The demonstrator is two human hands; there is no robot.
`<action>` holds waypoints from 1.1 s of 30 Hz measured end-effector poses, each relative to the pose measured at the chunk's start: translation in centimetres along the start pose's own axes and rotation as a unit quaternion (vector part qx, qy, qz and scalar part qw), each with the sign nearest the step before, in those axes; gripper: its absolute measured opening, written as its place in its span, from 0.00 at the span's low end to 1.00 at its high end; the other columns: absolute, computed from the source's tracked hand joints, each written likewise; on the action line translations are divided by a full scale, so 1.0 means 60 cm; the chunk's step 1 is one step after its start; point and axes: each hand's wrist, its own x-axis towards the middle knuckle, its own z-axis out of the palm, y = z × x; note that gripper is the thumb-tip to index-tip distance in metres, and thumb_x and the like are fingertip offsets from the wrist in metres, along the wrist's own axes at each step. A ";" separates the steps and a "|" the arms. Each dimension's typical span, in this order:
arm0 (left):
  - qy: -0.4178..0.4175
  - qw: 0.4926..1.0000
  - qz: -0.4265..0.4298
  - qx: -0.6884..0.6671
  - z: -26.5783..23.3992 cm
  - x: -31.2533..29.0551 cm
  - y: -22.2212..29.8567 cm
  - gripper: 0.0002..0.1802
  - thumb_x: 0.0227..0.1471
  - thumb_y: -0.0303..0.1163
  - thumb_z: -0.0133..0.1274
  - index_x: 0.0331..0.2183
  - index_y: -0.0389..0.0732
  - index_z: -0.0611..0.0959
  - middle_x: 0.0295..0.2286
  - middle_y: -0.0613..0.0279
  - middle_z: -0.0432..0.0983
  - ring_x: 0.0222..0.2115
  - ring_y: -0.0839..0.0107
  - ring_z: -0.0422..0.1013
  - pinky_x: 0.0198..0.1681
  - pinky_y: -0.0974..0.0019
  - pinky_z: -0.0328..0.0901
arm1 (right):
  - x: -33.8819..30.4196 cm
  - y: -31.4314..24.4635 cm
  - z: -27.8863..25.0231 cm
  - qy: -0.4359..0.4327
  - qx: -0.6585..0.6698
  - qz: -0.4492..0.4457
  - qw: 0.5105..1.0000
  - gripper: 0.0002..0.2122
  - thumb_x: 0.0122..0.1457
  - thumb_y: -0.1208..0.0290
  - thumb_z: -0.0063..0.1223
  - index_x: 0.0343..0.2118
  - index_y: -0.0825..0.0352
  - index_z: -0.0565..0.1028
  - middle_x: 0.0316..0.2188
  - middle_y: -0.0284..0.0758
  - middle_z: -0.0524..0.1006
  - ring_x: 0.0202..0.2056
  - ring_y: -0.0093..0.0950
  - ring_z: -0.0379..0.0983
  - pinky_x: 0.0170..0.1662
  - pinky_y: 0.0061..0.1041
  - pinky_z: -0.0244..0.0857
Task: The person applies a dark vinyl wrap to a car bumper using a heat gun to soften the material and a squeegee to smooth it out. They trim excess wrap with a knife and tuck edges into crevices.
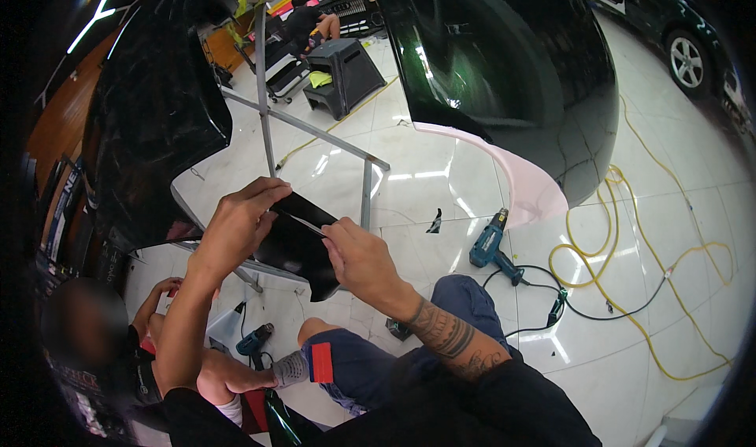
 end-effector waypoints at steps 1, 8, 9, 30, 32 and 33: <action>0.001 1.000 -0.001 0.005 0.002 0.000 -0.001 0.24 0.41 0.13 0.55 0.45 0.35 0.79 0.45 0.52 0.75 0.39 0.51 0.75 0.44 0.60 0.70 | 0.000 -0.003 0.001 -0.004 -0.004 0.003 1.000 0.09 0.54 0.83 0.56 0.39 0.72 0.74 0.30 0.43 0.74 0.27 0.40 0.74 0.29 0.30 0.67; -0.007 1.000 -0.015 0.005 0.009 -0.003 0.000 0.24 0.40 0.12 0.55 0.44 0.34 0.79 0.45 0.50 0.75 0.40 0.50 0.75 0.45 0.59 0.70 | 0.013 -0.021 0.008 -0.018 -0.014 0.000 1.000 0.08 0.54 0.81 0.55 0.37 0.71 0.73 0.29 0.42 0.72 0.27 0.43 0.72 0.28 0.35 0.66; -0.007 1.000 -0.014 0.006 0.011 -0.002 -0.001 0.24 0.40 0.12 0.55 0.44 0.33 0.79 0.45 0.50 0.75 0.40 0.50 0.75 0.45 0.59 0.70 | 0.016 -0.020 0.008 -0.022 -0.019 -0.002 1.000 0.07 0.54 0.80 0.54 0.37 0.71 0.73 0.29 0.43 0.72 0.27 0.43 0.72 0.28 0.36 0.65; 0.017 0.999 0.000 -0.045 0.028 -0.025 -0.014 0.24 0.43 0.13 0.55 0.45 0.36 0.79 0.45 0.51 0.75 0.38 0.51 0.75 0.42 0.60 0.69 | 0.036 -0.001 -0.015 -0.138 -0.064 0.002 0.988 0.03 0.55 0.78 0.54 0.32 0.70 0.73 0.28 0.43 0.73 0.28 0.46 0.72 0.31 0.38 0.65; 0.010 0.998 -0.004 -0.056 0.029 -0.027 -0.012 0.24 0.43 0.13 0.55 0.45 0.36 0.78 0.45 0.51 0.75 0.39 0.50 0.75 0.42 0.59 0.69 | 0.033 -0.001 -0.017 -0.140 -0.051 0.003 0.989 0.03 0.55 0.78 0.54 0.31 0.70 0.73 0.28 0.43 0.73 0.28 0.46 0.72 0.31 0.38 0.65; 0.006 0.998 -0.007 -0.061 0.029 -0.029 -0.011 0.24 0.43 0.13 0.55 0.45 0.36 0.78 0.45 0.51 0.75 0.39 0.50 0.75 0.43 0.59 0.69 | 0.031 0.000 -0.017 -0.141 -0.043 0.004 0.989 0.03 0.55 0.77 0.54 0.31 0.70 0.73 0.28 0.43 0.73 0.28 0.46 0.72 0.31 0.38 0.65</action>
